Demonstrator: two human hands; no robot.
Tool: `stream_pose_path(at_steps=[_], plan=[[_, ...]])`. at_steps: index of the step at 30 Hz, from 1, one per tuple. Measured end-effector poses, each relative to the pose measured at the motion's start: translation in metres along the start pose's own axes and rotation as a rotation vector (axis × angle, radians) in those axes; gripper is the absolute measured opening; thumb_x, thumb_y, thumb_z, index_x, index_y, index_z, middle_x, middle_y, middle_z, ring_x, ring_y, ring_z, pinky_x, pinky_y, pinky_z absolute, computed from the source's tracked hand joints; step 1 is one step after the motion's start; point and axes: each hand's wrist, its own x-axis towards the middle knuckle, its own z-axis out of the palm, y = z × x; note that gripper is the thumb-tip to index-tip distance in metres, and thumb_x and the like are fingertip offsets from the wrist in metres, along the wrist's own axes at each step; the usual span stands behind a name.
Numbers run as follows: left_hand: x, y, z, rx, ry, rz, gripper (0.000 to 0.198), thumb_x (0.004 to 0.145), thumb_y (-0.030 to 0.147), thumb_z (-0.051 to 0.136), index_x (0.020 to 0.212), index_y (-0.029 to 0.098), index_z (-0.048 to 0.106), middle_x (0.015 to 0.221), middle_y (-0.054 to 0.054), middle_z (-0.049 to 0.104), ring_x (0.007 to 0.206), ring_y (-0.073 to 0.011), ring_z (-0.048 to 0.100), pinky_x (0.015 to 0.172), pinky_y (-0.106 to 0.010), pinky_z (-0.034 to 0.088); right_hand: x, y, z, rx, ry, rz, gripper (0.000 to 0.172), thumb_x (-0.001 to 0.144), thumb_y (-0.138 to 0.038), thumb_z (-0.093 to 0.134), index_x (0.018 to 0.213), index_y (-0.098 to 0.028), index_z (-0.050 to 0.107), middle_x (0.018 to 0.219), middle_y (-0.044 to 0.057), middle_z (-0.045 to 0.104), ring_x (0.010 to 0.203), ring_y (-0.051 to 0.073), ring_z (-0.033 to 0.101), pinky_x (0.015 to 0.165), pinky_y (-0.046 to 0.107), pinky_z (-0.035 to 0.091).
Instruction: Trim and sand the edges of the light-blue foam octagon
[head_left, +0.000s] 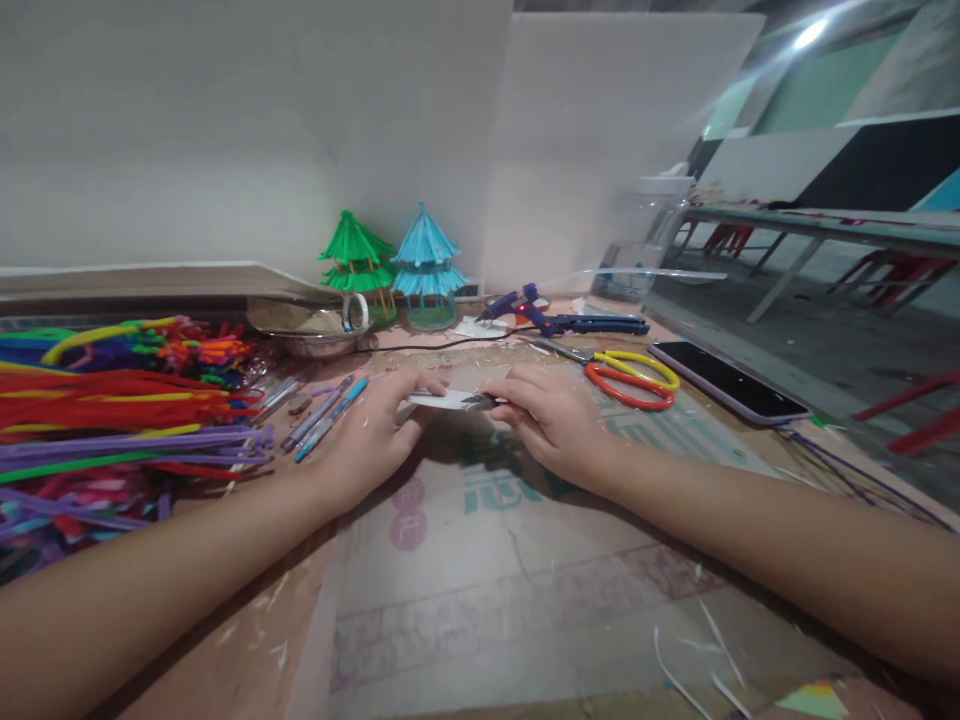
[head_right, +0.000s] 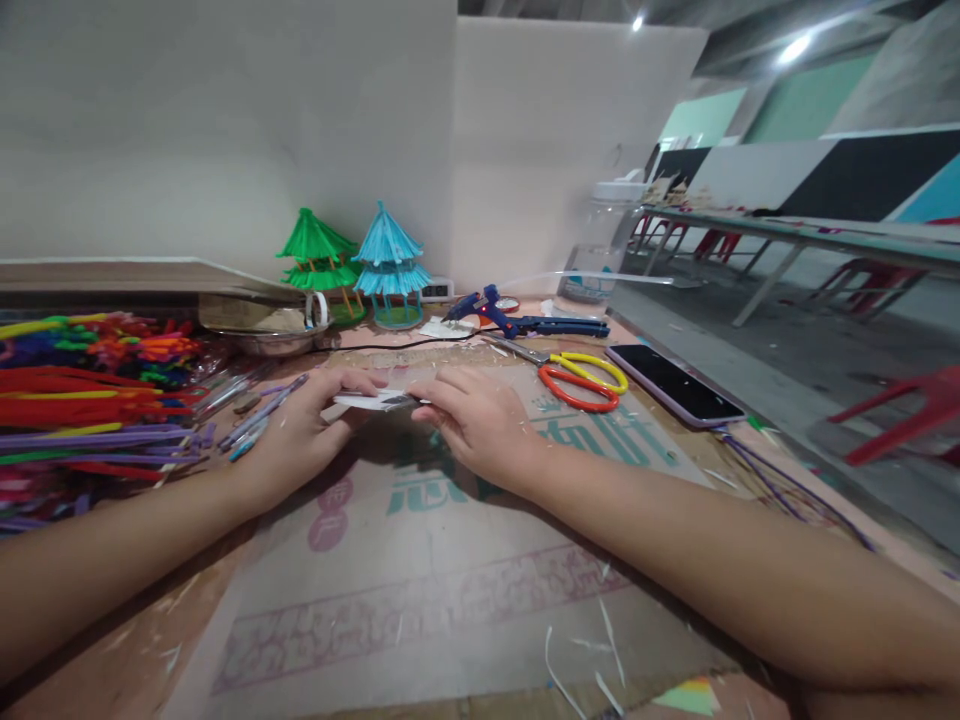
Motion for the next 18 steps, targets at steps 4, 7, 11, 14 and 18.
stream_pose_path(at_steps=[4,7,11,14,18], plan=[[0.0004,0.0012,-0.0002,0.012,-0.016,0.014,0.03,0.083,0.004,0.048,0.105,0.022,0.057,0.108,-0.002,0.066,0.105,-0.018,0.06,0.096,-0.035,0.047,0.0002,-0.0004,0.0003,0.001,-0.007,-0.016,0.035,0.1,-0.036,0.038,0.097,-0.014,0.065,0.075,0.006,0.062,0.068,0.017,0.053,0.061,0.027,0.04],[0.0001,0.0011,-0.0001,0.002,-0.037,0.015,0.031,0.081,0.003,0.048,0.105,0.021,0.057,0.108,-0.003,0.065,0.106,-0.0188,0.06,0.097,-0.037,0.046,-0.0002,-0.0006,0.0006,0.005,-0.017,-0.021,0.034,0.1,-0.035,0.038,0.099,-0.014,0.065,0.075,0.006,0.062,0.068,0.017,0.053,0.061,0.027,0.039],[-0.001,-0.0011,0.0005,-0.004,-0.05,0.021,0.032,0.082,0.004,0.048,0.107,0.022,0.057,0.109,-0.003,0.065,0.106,-0.0187,0.059,0.097,-0.037,0.046,-0.0005,-0.0013,-0.0001,0.002,-0.038,-0.039,0.031,0.1,-0.032,0.039,0.1,-0.014,0.065,0.076,0.006,0.063,0.068,0.017,0.053,0.061,0.027,0.039],[-0.0015,-0.002,0.0004,0.004,-0.053,0.022,0.032,0.083,0.005,0.048,0.109,0.022,0.057,0.11,-0.003,0.064,0.107,-0.0186,0.059,0.098,-0.036,0.045,-0.0006,-0.0015,-0.0007,0.001,-0.052,-0.039,0.031,0.1,-0.031,0.04,0.1,-0.015,0.065,0.076,0.006,0.063,0.068,0.016,0.053,0.061,0.027,0.039],[-0.0018,-0.0014,0.0002,0.012,-0.052,0.02,0.03,0.084,0.006,0.05,0.107,0.023,0.057,0.108,-0.002,0.065,0.106,-0.0182,0.059,0.096,-0.035,0.046,-0.0009,-0.001,-0.0002,0.004,-0.054,-0.024,0.032,0.099,-0.033,0.04,0.101,-0.014,0.066,0.076,0.006,0.063,0.069,0.017,0.053,0.062,0.027,0.038]])
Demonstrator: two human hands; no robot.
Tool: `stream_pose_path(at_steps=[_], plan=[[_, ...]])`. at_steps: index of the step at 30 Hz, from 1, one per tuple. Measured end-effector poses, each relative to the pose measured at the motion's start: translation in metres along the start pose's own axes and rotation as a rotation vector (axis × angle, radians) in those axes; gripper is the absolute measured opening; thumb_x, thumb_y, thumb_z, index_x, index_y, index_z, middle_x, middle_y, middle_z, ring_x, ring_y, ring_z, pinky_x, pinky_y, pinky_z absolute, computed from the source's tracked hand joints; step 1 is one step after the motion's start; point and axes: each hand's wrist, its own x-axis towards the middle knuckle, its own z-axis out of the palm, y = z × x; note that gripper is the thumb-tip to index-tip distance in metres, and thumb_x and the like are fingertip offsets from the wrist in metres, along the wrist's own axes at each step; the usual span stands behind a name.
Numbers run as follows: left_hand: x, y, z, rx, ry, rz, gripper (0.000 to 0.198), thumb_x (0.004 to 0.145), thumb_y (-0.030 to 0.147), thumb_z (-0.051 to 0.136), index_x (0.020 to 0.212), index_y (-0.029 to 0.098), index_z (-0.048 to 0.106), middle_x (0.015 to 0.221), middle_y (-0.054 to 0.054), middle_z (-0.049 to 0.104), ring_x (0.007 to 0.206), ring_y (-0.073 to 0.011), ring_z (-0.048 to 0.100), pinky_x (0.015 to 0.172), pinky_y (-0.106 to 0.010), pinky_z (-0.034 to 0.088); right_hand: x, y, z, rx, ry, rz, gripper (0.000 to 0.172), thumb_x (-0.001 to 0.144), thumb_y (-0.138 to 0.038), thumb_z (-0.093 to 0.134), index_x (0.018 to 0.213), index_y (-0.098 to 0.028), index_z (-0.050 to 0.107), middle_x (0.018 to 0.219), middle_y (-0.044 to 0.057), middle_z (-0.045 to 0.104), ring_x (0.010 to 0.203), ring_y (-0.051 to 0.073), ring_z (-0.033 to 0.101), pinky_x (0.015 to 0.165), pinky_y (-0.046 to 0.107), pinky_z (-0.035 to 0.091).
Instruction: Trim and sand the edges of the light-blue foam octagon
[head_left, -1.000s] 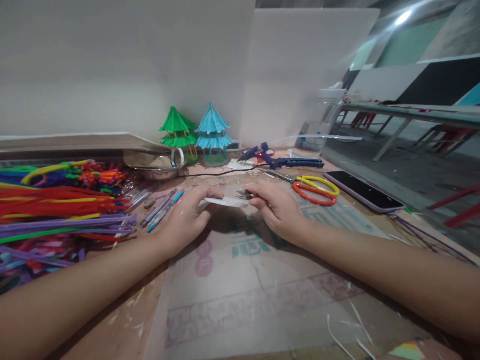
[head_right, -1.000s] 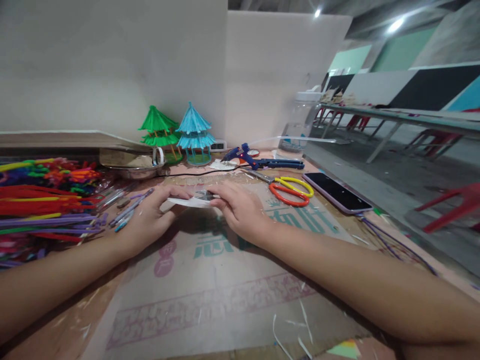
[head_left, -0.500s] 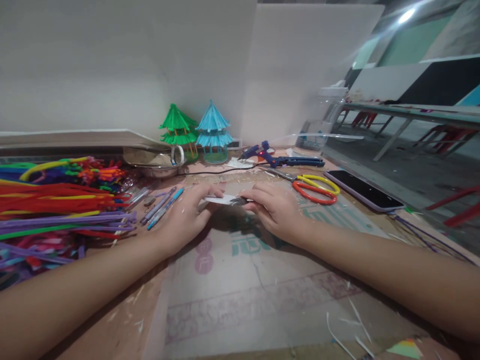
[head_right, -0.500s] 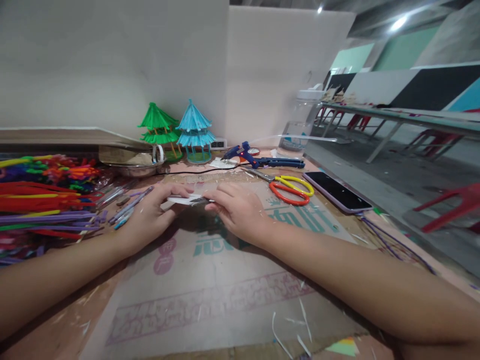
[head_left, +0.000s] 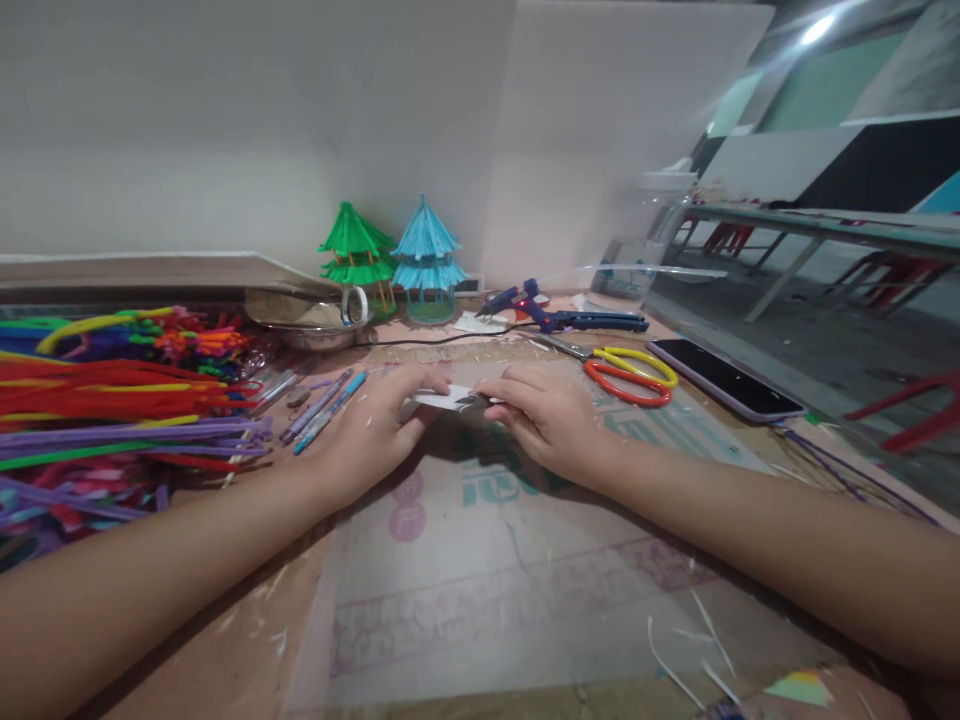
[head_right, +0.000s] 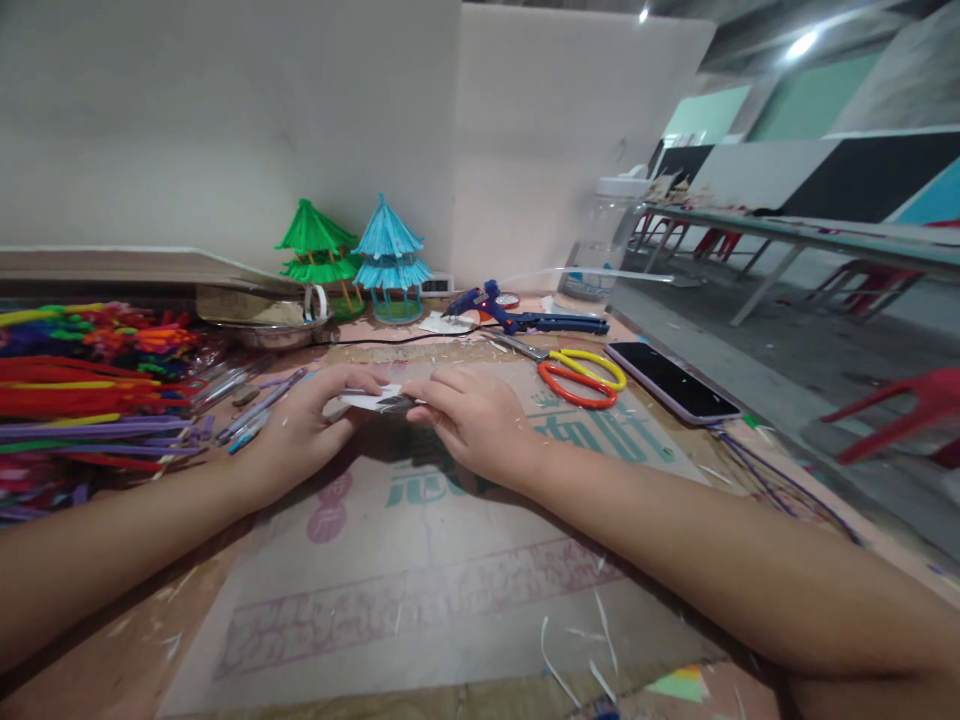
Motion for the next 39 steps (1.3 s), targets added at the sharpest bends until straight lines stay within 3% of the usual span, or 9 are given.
stream_pose_path(at_steps=[12,30,39], plan=[[-0.001,0.0013,-0.0009,0.01,0.002,-0.013,0.027,0.084,0.008,0.05,0.105,0.022,0.058,0.102,-0.002,0.066,0.099,-0.018,0.062,0.09,-0.034,0.048,-0.0011,0.0019,0.0008,0.012,0.027,-0.032,0.03,0.098,-0.03,0.044,0.101,-0.014,0.069,0.073,0.005,0.062,0.066,0.016,0.053,0.059,0.027,0.039],[-0.0001,0.0008,-0.0002,0.009,0.023,-0.037,0.022,0.086,0.012,0.052,0.104,0.022,0.059,0.102,-0.002,0.066,0.1,-0.0178,0.062,0.091,-0.034,0.048,-0.0021,0.0006,0.0033,0.118,0.06,0.103,0.027,0.095,-0.029,0.048,0.096,-0.015,0.071,0.068,0.003,0.06,0.062,0.014,0.052,0.057,0.026,0.041],[-0.0008,-0.0003,0.0005,0.019,0.023,-0.022,0.023,0.085,0.01,0.051,0.104,0.021,0.058,0.102,-0.003,0.066,0.099,-0.0183,0.062,0.09,-0.035,0.049,-0.0029,0.0005,0.0034,0.095,0.044,0.044,0.03,0.097,-0.031,0.046,0.1,-0.014,0.071,0.072,0.005,0.063,0.065,0.015,0.054,0.06,0.027,0.042]])
